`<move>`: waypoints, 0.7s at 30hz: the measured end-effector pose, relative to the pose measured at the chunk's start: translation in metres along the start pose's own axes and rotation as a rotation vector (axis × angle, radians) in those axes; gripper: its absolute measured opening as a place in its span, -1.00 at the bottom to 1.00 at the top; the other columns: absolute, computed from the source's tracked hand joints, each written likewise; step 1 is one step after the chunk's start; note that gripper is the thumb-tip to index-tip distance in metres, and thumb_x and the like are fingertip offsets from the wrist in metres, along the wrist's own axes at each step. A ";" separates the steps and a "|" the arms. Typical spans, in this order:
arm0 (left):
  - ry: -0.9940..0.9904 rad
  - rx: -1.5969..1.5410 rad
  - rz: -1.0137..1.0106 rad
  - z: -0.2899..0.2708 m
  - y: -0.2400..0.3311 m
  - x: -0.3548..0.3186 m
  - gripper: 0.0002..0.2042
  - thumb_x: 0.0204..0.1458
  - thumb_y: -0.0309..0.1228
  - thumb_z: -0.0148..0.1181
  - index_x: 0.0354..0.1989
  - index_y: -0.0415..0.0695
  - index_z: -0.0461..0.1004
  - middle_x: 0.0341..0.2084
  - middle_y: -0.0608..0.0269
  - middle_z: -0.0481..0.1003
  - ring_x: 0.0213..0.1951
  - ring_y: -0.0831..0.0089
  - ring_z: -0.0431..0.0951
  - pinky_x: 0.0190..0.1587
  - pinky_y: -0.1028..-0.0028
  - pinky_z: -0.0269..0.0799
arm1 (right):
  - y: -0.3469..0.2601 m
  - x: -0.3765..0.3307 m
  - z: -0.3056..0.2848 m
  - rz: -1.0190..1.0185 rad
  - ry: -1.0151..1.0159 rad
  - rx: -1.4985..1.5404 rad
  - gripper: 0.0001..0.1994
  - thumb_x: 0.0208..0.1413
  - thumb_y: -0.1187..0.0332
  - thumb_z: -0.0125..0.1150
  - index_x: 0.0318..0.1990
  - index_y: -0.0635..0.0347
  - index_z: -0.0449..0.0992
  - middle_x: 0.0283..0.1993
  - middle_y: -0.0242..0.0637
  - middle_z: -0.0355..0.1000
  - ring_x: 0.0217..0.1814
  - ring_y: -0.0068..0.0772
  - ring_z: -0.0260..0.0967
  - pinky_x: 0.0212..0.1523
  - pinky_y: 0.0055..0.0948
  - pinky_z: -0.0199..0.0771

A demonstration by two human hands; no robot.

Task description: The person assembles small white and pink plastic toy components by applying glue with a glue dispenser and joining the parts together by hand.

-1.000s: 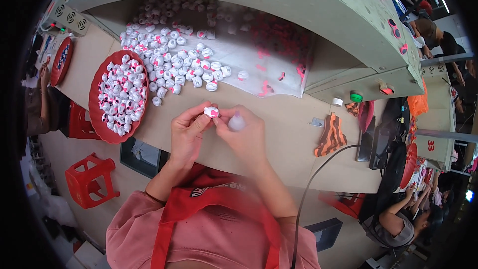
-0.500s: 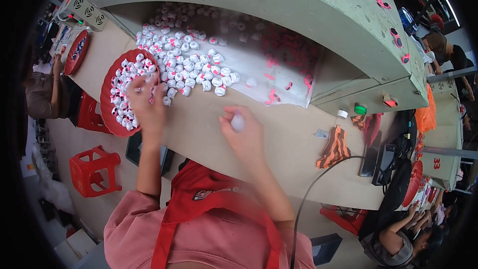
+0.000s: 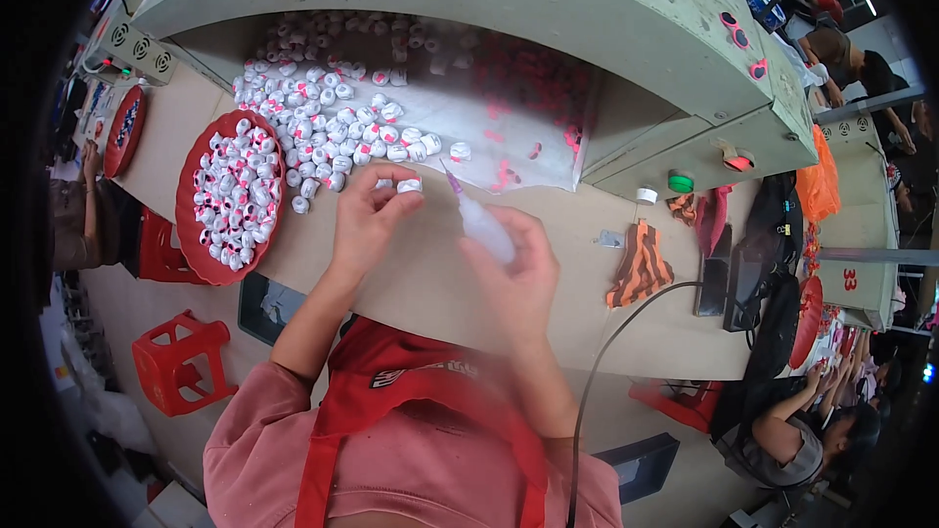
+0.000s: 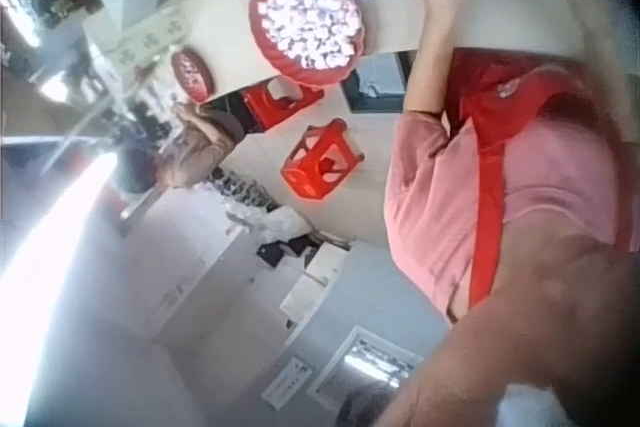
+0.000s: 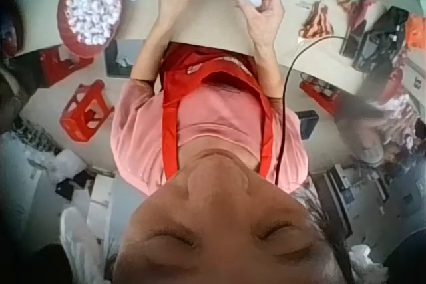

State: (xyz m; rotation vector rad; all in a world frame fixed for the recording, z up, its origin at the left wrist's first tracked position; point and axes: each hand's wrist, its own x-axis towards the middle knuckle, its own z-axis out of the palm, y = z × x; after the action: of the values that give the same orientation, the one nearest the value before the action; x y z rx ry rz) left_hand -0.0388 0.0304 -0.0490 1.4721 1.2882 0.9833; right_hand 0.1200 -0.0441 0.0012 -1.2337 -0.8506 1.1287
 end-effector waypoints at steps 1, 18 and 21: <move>-0.078 -0.485 -0.224 -0.004 0.004 -0.006 -0.80 -0.11 -0.65 0.13 -0.26 -0.29 0.44 -0.23 0.18 0.44 -0.32 0.43 0.50 -0.32 0.53 0.44 | -0.006 -0.004 0.000 0.018 0.026 0.006 -0.71 -0.04 0.59 0.10 -0.11 0.34 0.29 -0.21 -0.19 0.37 -0.16 -0.46 0.37 -0.26 -0.58 0.37; 0.020 -0.428 0.196 0.007 0.049 -0.039 -0.71 -0.14 -0.78 0.09 -0.18 -0.39 0.37 -0.18 0.08 0.33 -0.17 0.39 0.44 -0.13 0.49 0.45 | -0.022 -0.025 0.001 -0.652 0.071 -0.490 -0.78 -0.20 0.56 0.17 -0.31 0.34 0.37 -0.47 -0.16 0.44 -0.54 -0.39 0.42 -0.52 -0.56 0.37; 0.015 -0.449 0.199 0.009 0.049 -0.039 -0.72 -0.14 -0.79 0.08 -0.18 -0.39 0.37 -0.17 0.07 0.33 -0.17 0.39 0.44 -0.12 0.49 0.45 | -0.021 -0.024 0.000 -0.645 0.065 -0.478 -0.78 -0.19 0.55 0.17 -0.31 0.35 0.36 -0.47 -0.17 0.44 -0.54 -0.38 0.42 -0.53 -0.54 0.37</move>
State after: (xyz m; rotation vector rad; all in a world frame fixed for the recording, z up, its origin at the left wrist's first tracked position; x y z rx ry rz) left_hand -0.0226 -0.0111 -0.0042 1.2537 0.8654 1.3177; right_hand 0.1177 -0.0669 0.0236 -1.2271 -1.3924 0.3705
